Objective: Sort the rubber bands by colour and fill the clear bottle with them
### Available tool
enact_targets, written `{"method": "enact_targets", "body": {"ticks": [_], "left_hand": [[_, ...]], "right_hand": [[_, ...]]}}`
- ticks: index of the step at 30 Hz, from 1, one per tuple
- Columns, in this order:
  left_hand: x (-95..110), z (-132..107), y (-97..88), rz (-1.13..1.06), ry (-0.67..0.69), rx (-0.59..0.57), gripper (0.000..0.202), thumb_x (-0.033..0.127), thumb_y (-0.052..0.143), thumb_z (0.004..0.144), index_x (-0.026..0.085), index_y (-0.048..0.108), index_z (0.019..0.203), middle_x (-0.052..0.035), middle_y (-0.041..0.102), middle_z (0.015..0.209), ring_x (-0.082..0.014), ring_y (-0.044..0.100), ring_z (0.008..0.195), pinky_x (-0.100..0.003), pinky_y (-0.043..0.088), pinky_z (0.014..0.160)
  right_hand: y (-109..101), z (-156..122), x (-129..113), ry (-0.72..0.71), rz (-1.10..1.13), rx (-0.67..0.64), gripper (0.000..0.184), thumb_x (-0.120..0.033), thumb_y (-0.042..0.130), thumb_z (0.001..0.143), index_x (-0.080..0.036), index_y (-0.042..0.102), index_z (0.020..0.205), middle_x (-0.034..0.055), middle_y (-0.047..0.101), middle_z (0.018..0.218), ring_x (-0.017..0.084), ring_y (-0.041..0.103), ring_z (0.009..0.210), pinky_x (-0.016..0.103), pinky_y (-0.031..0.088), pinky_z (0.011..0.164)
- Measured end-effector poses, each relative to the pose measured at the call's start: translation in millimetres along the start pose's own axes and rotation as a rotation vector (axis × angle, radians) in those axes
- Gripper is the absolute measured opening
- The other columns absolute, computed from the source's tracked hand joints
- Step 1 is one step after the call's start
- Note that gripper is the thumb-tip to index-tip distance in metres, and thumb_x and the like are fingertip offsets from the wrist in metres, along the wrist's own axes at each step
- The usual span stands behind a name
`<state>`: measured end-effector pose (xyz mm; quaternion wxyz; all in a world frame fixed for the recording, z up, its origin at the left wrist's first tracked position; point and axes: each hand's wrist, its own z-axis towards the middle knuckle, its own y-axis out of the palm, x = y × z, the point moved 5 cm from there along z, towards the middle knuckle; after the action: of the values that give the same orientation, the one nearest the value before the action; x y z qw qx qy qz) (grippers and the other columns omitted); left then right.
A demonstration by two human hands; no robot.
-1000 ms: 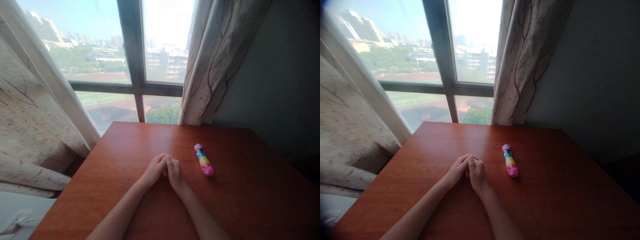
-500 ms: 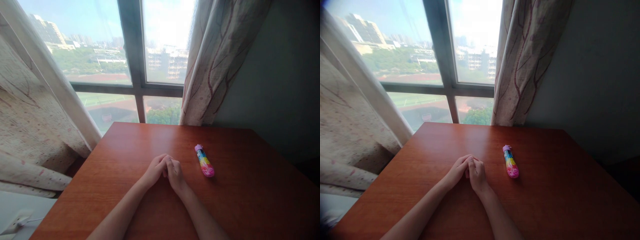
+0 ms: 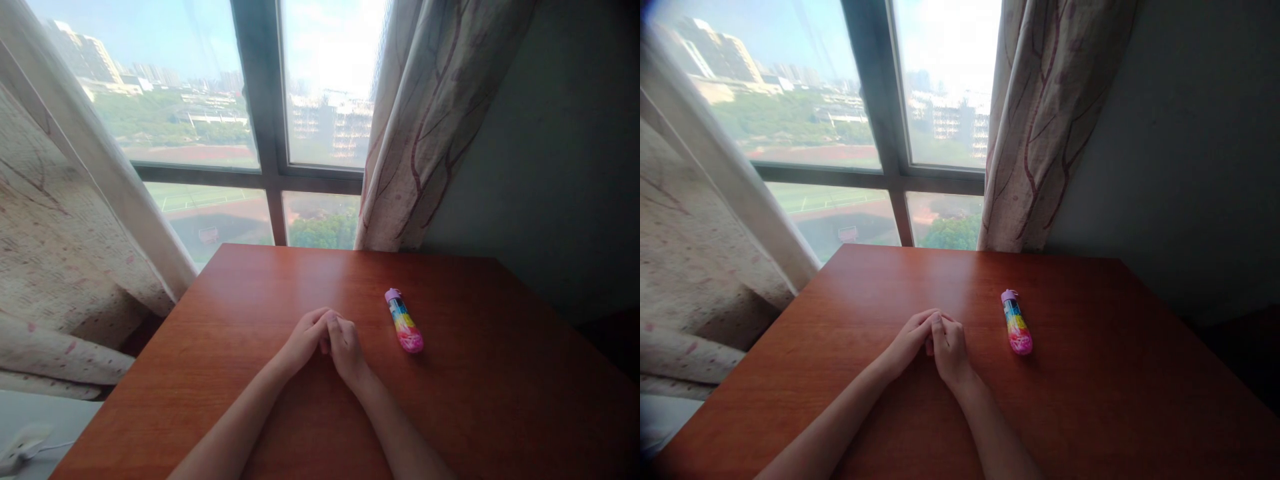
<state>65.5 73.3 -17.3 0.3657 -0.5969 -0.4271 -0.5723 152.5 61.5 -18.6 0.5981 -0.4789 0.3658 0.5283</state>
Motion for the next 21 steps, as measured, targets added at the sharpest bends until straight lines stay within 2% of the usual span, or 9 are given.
{"method": "enact_targets", "body": {"ticks": [21], "left_hand": [[-2.1, 1.5, -0.3, -0.012, 0.014, -0.019, 0.051, 0.059, 0.051, 0.087, 0.011, 0.067, 0.086, -0.0015, 0.062, 0.064, -0.0088, 0.050, 0.046, -0.020, 0.039, 0.044]], "right_hand": [[-0.5, 0.2, 1.9, 0.009, -0.011, 0.003, 0.059, -0.049, 0.027, 0.101, -0.022, 0.043, 0.051, -0.0010, 0.047, 0.048, 0.013, 0.047, 0.048, 0.026, 0.033, 0.053]]}}
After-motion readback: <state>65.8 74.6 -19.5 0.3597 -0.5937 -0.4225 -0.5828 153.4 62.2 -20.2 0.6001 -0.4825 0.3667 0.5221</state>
